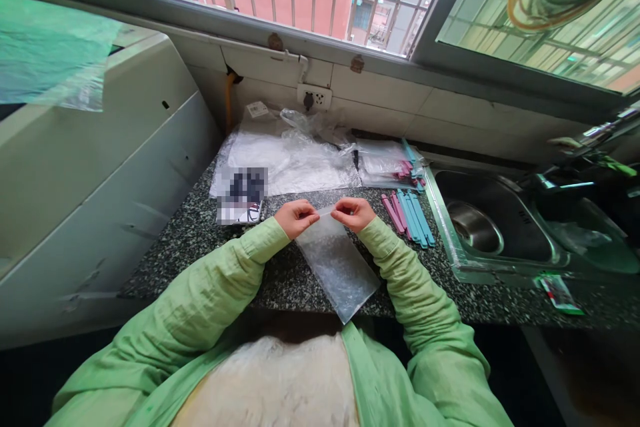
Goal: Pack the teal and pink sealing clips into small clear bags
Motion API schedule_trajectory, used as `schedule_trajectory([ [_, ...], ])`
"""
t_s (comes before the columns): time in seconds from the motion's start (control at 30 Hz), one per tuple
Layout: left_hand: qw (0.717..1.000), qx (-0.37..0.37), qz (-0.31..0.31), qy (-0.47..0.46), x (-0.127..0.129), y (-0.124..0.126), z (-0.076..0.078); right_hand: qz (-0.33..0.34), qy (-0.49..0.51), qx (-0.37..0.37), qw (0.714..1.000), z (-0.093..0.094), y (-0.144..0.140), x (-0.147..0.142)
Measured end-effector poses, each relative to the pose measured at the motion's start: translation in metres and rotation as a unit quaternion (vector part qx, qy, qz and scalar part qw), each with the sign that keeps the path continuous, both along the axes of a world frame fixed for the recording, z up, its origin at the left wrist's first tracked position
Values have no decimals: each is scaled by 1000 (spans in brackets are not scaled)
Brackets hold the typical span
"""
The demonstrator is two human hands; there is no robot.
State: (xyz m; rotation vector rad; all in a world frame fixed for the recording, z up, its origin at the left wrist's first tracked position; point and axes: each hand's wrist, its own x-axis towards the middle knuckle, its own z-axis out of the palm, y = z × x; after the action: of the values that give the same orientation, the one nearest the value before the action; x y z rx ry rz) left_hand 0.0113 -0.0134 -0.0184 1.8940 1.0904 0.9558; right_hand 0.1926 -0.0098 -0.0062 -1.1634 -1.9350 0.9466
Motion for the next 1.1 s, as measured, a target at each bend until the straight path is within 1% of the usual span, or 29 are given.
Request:
schedule_trajectory([
  [0.1,994,-96,3,-57,-1,-1,3,-11,27,-1,1000,2,-1,0],
  [0.2,974,-196,-7,-111,-3,0,6,-43,79,-7,996,5,-3,2],
  [0.27,962,-234,-10,-140,-5,1,6,-76,122,-4,990,7,-3,3],
  [0.33,953,-255,-16,-164,-6,3,3,-111,149,7,983,7,-1,6],
  [0.47,951,-247,-17,-183,-6,6,-3,-163,169,29,972,3,4,11],
  [0.6,956,-222,-2,-194,-4,6,-3,-166,163,28,972,-1,6,12],
  [0.7,960,-208,9,-187,-3,6,-3,-164,129,6,978,-4,5,9],
  [0.77,963,-204,6,-176,-4,7,-4,-159,109,-21,981,-7,5,9],
  [0.87,968,-194,-5,-158,-5,10,-10,-162,85,-47,982,-9,4,20],
  [0.9,969,-192,-9,-153,-5,11,-12,-176,75,-41,981,-8,4,28],
  [0.97,971,-188,-13,-150,-6,13,-16,-231,39,-1,972,-5,0,52],
  [1.03,970,-188,-14,-153,-7,14,-18,-323,-26,55,944,1,-7,81],
  [1.1,969,-189,-16,-156,-7,14,-18,-390,-127,66,910,5,-17,109],
])
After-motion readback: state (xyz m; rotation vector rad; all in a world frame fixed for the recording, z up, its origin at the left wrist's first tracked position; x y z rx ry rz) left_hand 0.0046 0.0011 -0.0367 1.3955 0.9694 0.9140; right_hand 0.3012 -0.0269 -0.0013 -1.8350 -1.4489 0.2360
